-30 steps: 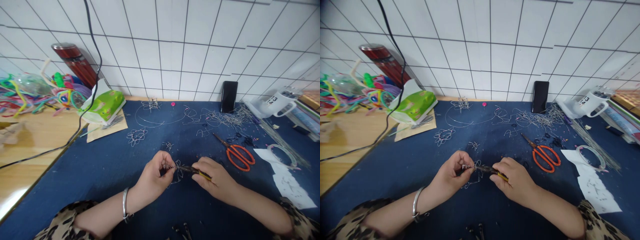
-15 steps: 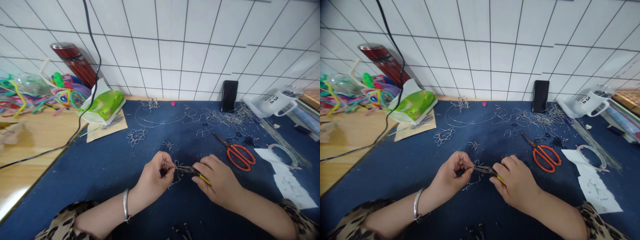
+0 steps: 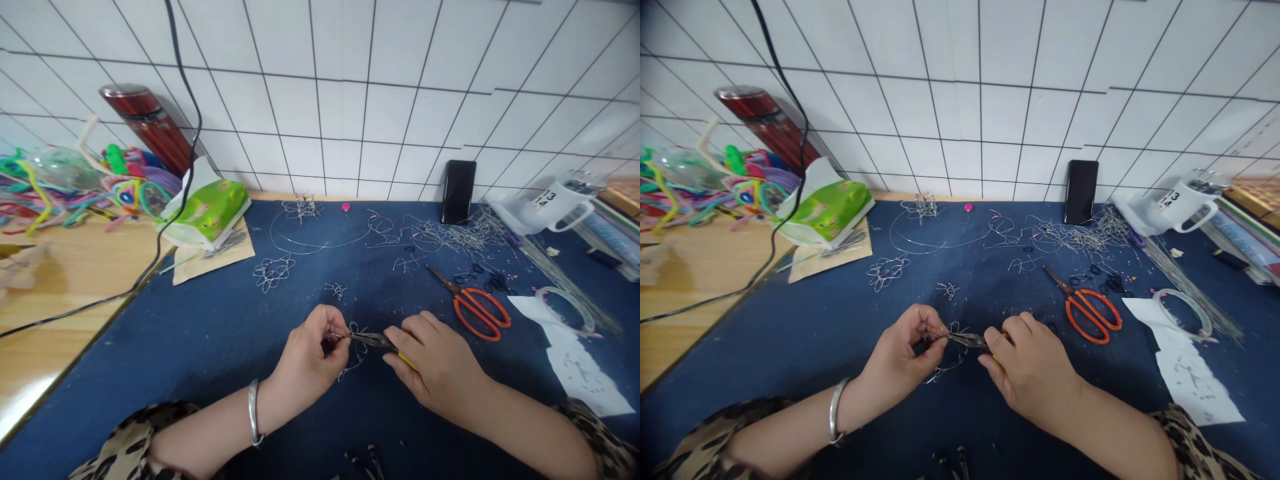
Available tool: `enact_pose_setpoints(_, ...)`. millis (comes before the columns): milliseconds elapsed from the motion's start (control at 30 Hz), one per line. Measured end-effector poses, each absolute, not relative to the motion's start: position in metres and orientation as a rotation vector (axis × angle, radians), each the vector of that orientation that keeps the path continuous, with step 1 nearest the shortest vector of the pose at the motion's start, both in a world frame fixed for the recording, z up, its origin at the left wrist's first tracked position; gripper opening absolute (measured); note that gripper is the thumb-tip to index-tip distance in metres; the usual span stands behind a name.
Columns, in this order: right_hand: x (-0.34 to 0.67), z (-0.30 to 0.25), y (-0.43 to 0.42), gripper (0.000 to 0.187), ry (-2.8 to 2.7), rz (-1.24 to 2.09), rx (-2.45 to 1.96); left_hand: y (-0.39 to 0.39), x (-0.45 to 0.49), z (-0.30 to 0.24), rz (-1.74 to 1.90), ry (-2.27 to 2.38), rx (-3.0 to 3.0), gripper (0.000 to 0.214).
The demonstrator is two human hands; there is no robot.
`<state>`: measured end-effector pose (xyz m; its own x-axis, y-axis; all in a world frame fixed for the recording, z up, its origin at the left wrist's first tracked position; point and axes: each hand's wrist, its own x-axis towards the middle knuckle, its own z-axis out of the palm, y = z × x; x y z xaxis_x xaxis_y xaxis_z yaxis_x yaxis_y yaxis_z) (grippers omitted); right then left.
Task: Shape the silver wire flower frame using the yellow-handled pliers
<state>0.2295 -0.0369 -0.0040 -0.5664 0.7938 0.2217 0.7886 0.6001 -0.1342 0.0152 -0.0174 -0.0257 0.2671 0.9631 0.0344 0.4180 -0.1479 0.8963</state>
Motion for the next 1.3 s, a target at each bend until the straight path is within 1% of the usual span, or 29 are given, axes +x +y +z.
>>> enact_pose_setpoints(400, 0.229, -0.007, -0.038, 0.027, -2.6, -0.066, -1.327, -0.018, 0.015, -0.022, 0.835, 1.308, 1.726, 0.014)
enact_pose_setpoints(467, 0.23, -0.008, -0.037, 0.026, -2.571, 0.008, -1.323, -0.018, 0.014, -0.022, 0.844, 1.292, 1.72, 0.014)
enact_pose_setpoints(633, 0.233, -0.015, -0.033, 0.025, -2.45, 0.344, -1.286, -0.016, 0.013, -0.021, 0.875, 1.185, 1.69, 0.011)
enact_pose_setpoints(733, 0.234, -0.018, -0.031, 0.024, -2.396, 0.443, -1.28, -0.015, 0.012, -0.019, 0.873, 1.137, 1.619, 0.009)
enact_pose_setpoints(1033, 0.236, -0.02, -0.028, 0.024, -2.326, 0.493, -1.215, -0.011, 0.011, -0.01, 0.838, 0.995, 1.379, 0.005)
enact_pose_setpoints(1300, 0.235, -0.019, -0.028, 0.024, -2.345, 0.477, -1.231, -0.009, 0.011, -0.01, 0.822, 0.893, 1.257, 0.008)
